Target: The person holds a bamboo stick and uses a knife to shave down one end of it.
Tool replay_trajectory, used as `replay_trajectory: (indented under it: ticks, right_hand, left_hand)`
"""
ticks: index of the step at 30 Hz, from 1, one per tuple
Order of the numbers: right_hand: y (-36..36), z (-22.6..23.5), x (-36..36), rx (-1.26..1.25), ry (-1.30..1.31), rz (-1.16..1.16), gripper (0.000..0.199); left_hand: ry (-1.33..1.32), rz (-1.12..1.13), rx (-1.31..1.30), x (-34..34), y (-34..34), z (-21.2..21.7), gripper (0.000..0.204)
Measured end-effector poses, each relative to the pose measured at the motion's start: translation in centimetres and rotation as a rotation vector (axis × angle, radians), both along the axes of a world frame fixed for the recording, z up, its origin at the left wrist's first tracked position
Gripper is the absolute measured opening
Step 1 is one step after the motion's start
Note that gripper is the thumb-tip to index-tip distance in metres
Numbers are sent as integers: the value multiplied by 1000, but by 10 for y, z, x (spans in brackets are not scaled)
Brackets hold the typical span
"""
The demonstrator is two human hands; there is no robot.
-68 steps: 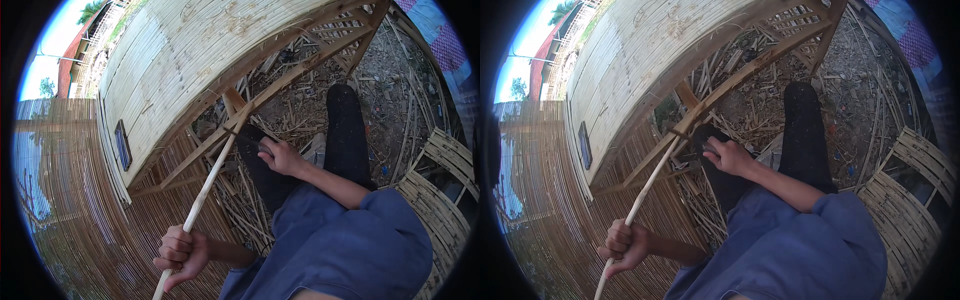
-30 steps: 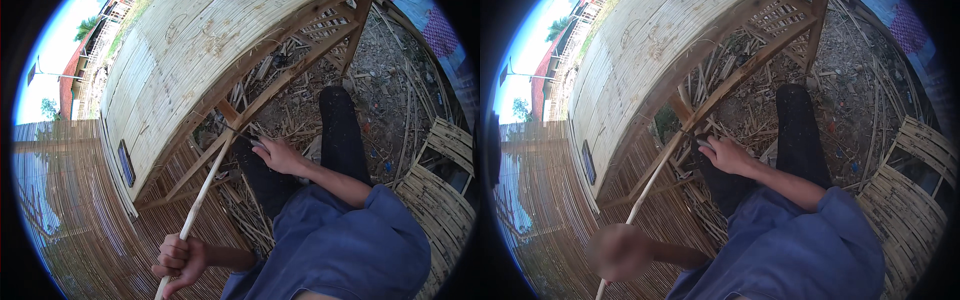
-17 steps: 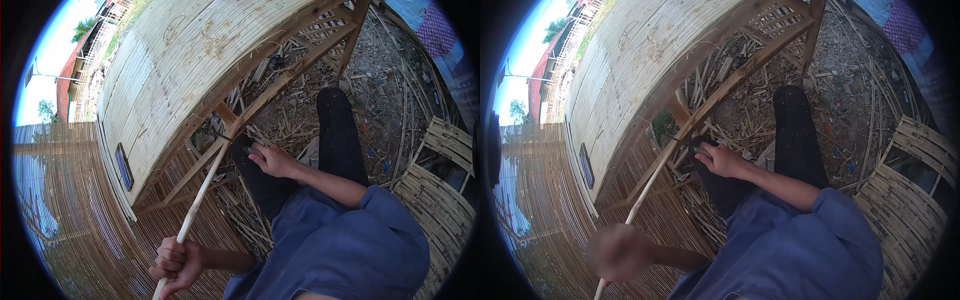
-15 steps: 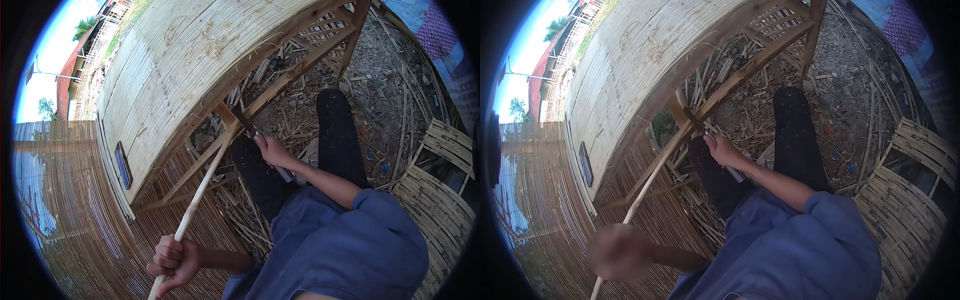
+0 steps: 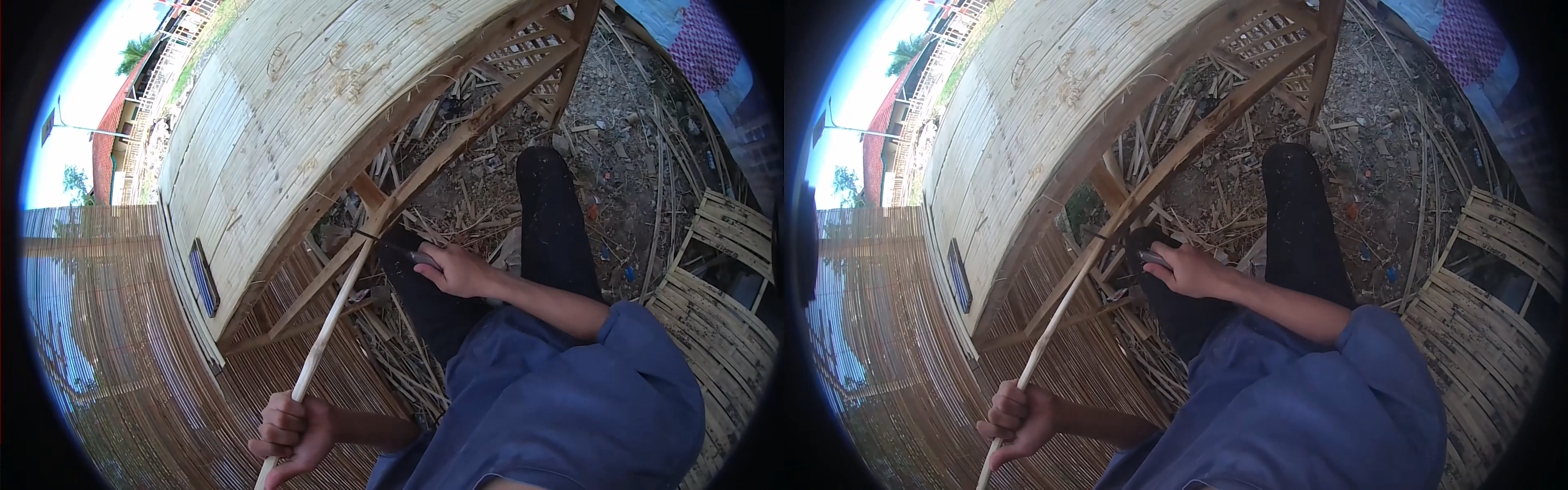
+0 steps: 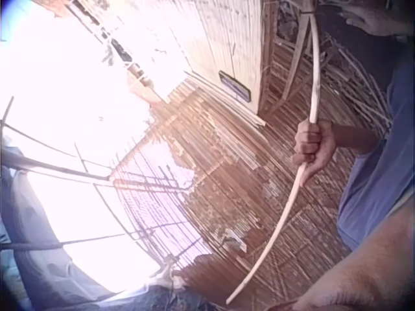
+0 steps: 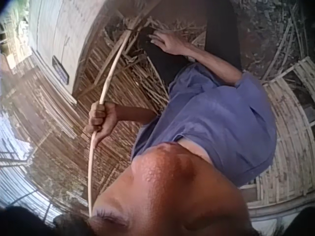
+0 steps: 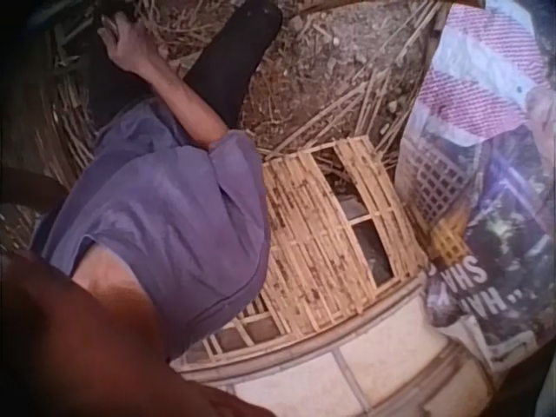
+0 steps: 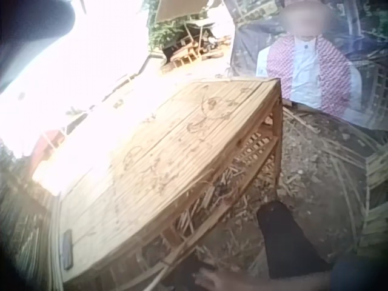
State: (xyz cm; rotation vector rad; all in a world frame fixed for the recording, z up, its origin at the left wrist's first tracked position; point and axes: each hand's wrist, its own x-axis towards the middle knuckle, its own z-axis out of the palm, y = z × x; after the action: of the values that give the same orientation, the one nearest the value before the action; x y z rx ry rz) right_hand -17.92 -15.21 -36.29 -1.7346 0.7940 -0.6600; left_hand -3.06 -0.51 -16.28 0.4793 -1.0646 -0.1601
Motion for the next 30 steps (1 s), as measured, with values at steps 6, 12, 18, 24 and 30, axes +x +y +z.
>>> replay_trajectory:
  ticks: [6,12,18,24,30]
  right_hand:
    - [-22,-4,-3,496,199,-63,41]
    - [14,-31,-22,216,36,-85,38]
    - [35,-28,-38,593,-34,-107,36]
    - [34,-20,-44,584,-29,-139,33]
    - [26,-15,-45,617,-137,-199,31]
  left_hand:
    - [-38,30,4,5,-4,-9,55]
    - [75,215,25,14,3,-4,50]
    - [292,437,125,37,5,0,48]
    - [290,356,177,40,-2,0,47]
    - [257,429,164,26,-17,-7,47]
